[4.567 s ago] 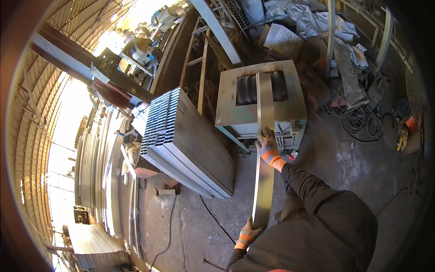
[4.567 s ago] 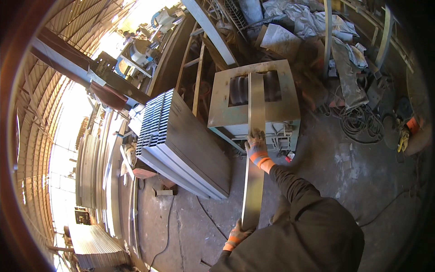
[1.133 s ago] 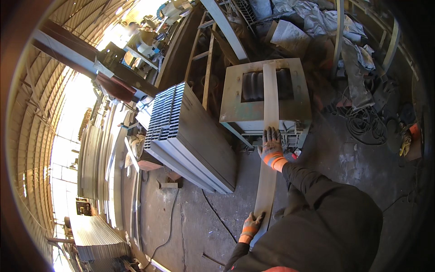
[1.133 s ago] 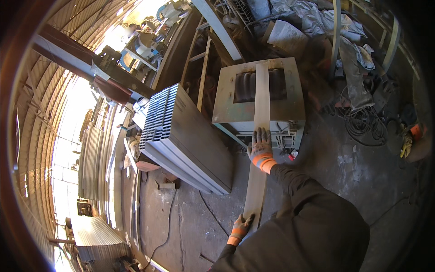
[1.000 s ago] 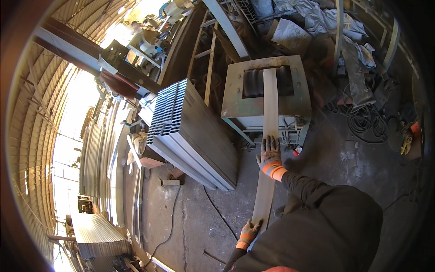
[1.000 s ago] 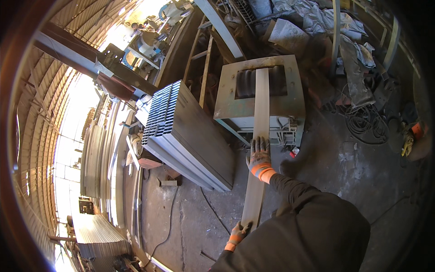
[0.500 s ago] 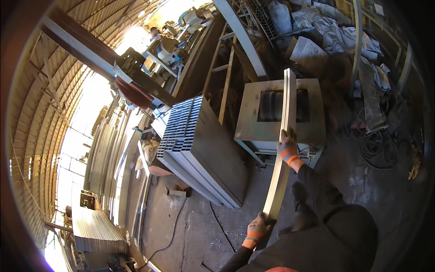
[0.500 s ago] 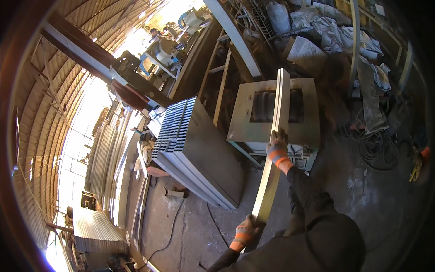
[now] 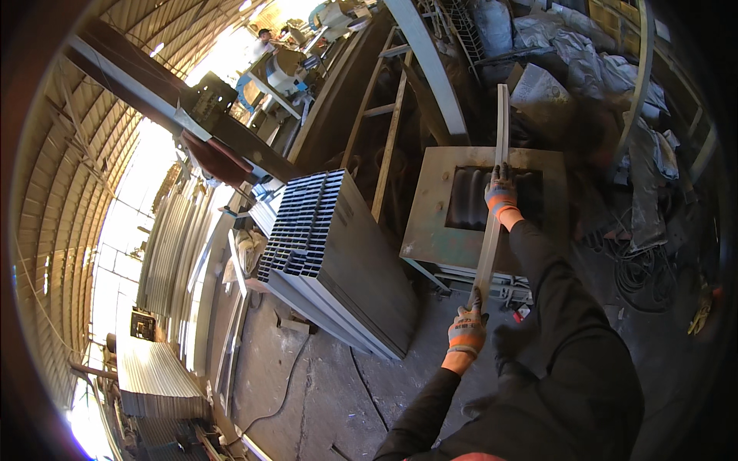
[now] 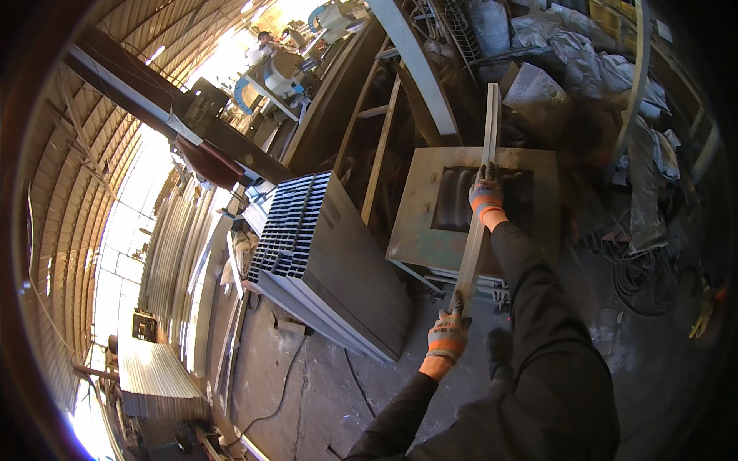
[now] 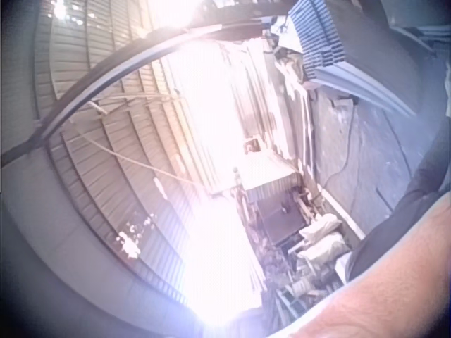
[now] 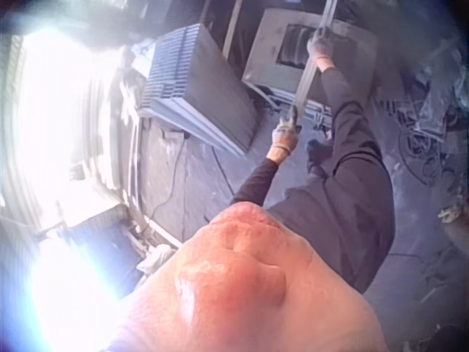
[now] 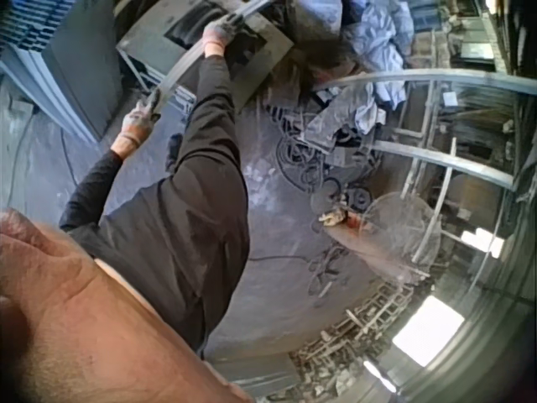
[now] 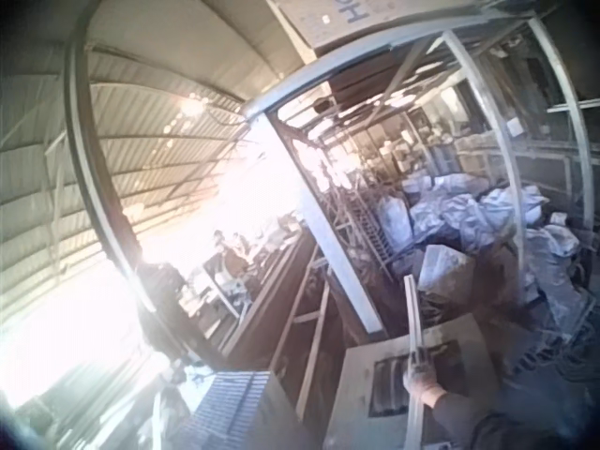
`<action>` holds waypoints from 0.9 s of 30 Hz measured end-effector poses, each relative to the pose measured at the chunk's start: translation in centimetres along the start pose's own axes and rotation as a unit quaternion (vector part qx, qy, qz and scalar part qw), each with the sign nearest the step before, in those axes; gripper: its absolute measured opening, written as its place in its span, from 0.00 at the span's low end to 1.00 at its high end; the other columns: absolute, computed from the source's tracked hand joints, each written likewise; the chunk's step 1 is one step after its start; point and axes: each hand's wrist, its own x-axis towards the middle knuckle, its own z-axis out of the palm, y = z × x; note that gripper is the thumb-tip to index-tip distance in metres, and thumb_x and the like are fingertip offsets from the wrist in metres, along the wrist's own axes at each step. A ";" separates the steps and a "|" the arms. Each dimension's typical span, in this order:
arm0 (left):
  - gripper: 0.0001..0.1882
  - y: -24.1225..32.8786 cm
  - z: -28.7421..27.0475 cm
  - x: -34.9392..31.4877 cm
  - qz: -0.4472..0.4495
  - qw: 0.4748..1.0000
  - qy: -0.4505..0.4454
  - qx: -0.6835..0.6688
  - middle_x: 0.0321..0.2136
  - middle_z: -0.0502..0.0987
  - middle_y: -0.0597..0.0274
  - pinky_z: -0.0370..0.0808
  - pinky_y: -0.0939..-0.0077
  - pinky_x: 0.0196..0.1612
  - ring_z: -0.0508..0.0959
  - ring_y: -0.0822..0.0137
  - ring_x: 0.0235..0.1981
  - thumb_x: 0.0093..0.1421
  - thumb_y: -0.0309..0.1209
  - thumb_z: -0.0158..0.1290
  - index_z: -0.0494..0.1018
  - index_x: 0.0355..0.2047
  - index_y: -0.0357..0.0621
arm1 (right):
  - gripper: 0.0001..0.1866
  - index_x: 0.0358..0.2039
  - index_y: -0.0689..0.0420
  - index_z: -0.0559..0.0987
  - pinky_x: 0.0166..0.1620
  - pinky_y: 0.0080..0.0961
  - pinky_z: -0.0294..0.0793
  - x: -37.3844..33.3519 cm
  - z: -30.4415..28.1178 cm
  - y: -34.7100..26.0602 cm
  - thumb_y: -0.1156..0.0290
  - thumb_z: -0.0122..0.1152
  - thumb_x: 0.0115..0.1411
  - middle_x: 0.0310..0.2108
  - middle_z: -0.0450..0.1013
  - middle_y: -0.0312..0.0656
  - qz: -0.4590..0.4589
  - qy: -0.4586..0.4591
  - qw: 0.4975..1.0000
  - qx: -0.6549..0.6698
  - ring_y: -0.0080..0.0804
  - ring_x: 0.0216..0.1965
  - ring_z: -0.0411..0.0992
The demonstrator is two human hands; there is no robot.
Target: The person repeatedly sands long metal profiles on a stationary belt sander in a workshop. They handle each profile one at a time, sanding both sides, then place the finished pieces into a vertical stack nearby.
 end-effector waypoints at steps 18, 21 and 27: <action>0.47 -12.7 4.7 -38.4 -0.053 0.996 -0.065 -0.006 0.52 0.82 0.29 0.86 0.35 0.47 0.87 0.28 0.48 0.77 0.53 0.60 0.50 0.89 0.75 | 0.43 0.83 0.70 0.63 0.87 0.55 0.49 -37.8 -16.6 -9.2 0.59 0.59 0.74 0.87 0.51 0.62 -0.010 -0.040 0.993 0.110 0.66 0.86 0.50; 0.49 -18.0 7.7 -45.8 -0.063 0.996 -0.053 -0.018 0.49 0.83 0.30 0.85 0.34 0.45 0.88 0.27 0.46 0.74 0.55 0.63 0.51 0.88 0.77 | 0.45 0.82 0.71 0.63 0.86 0.56 0.50 -45.1 -20.2 -11.6 0.59 0.63 0.72 0.86 0.52 0.63 -0.007 -0.072 0.987 0.145 0.67 0.86 0.49; 0.50 -23.9 7.4 -59.5 -0.021 0.995 0.063 0.072 0.45 0.85 0.37 0.84 0.34 0.37 0.88 0.30 0.39 0.73 0.56 0.64 0.52 0.88 0.71 | 0.56 0.82 0.71 0.61 0.80 0.55 0.67 -59.4 -26.2 -13.1 0.51 0.78 0.66 0.80 0.61 0.73 0.119 -0.117 0.876 0.452 0.71 0.80 0.63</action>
